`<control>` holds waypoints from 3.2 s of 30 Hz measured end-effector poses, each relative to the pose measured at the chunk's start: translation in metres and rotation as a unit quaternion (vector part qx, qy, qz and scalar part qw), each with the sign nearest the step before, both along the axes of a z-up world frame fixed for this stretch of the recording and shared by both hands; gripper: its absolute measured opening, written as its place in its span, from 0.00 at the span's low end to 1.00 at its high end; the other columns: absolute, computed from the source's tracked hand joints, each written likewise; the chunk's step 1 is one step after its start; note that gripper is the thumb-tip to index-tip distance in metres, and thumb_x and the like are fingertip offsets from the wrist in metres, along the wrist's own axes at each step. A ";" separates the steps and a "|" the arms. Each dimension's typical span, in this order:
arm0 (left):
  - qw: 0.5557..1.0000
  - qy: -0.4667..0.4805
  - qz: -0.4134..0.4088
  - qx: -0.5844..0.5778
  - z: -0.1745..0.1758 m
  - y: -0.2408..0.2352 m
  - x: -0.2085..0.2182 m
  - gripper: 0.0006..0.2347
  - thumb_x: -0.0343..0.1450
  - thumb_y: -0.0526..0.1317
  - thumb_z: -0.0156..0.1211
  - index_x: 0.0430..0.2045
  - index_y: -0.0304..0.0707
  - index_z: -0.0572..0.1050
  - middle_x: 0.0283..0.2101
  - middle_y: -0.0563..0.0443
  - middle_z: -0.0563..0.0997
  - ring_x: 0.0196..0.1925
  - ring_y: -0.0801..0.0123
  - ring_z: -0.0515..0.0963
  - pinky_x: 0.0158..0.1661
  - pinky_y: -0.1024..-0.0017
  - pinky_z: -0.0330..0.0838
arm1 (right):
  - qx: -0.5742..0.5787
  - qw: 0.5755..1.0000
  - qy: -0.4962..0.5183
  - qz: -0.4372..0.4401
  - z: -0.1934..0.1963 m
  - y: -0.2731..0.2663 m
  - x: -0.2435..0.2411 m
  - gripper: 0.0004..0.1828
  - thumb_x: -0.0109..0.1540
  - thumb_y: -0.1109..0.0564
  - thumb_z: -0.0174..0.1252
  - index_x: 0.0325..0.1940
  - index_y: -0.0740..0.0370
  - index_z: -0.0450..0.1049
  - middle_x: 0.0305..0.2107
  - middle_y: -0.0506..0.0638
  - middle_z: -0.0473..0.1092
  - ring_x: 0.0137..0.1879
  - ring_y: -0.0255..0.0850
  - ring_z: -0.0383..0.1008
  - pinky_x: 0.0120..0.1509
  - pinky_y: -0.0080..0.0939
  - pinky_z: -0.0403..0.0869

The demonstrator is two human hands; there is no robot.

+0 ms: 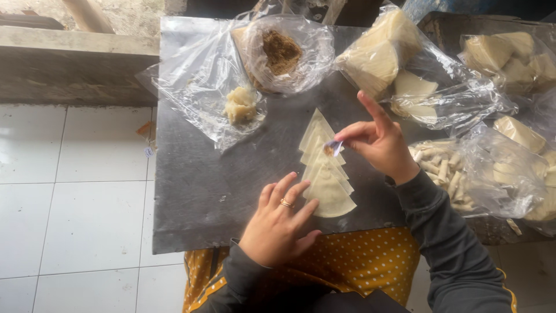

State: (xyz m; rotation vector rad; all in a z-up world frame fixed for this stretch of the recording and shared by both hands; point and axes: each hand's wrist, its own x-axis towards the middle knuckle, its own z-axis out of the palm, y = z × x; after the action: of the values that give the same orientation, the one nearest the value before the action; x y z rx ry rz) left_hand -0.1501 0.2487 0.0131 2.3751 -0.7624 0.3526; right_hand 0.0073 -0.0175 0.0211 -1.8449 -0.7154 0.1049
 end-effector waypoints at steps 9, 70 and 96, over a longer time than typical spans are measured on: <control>0.998 0.028 0.009 -0.050 0.008 -0.002 0.003 0.22 0.62 0.46 0.72 0.50 0.43 0.77 0.64 0.42 0.68 0.72 0.43 0.60 0.64 0.47 0.59 | -0.075 0.980 -0.128 0.133 0.006 -0.015 -0.022 0.46 0.60 0.66 0.66 0.78 0.51 0.53 0.42 0.49 0.80 0.50 0.42 0.84 0.59 0.40 0.80; 0.997 0.013 0.072 -0.031 -0.007 -0.029 0.010 0.16 0.63 0.44 0.73 0.43 0.45 0.80 0.65 0.44 0.68 0.73 0.45 0.57 0.64 0.45 0.54 | -0.248 0.786 -0.536 0.181 0.042 -0.012 -0.073 0.19 0.64 0.59 0.59 0.60 0.47 0.78 0.46 0.52 0.79 0.54 0.43 0.80 0.59 0.42 0.78; 0.998 -0.002 0.057 -0.023 -0.019 -0.046 0.017 0.04 0.66 0.44 0.71 0.30 0.55 0.81 0.66 0.51 0.67 0.74 0.47 0.56 0.65 0.39 0.51 | -0.140 0.873 -0.466 -0.016 -0.004 -0.047 -0.102 0.40 0.65 0.68 0.58 0.78 0.50 0.53 0.45 0.54 0.79 0.53 0.48 0.81 0.53 0.45 0.80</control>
State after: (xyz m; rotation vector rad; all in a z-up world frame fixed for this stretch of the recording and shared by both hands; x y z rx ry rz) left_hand -0.1326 0.2025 -0.0055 2.3804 -0.6167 0.4182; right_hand -0.0942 -0.0646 0.0174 -2.1524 -1.3774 -0.8015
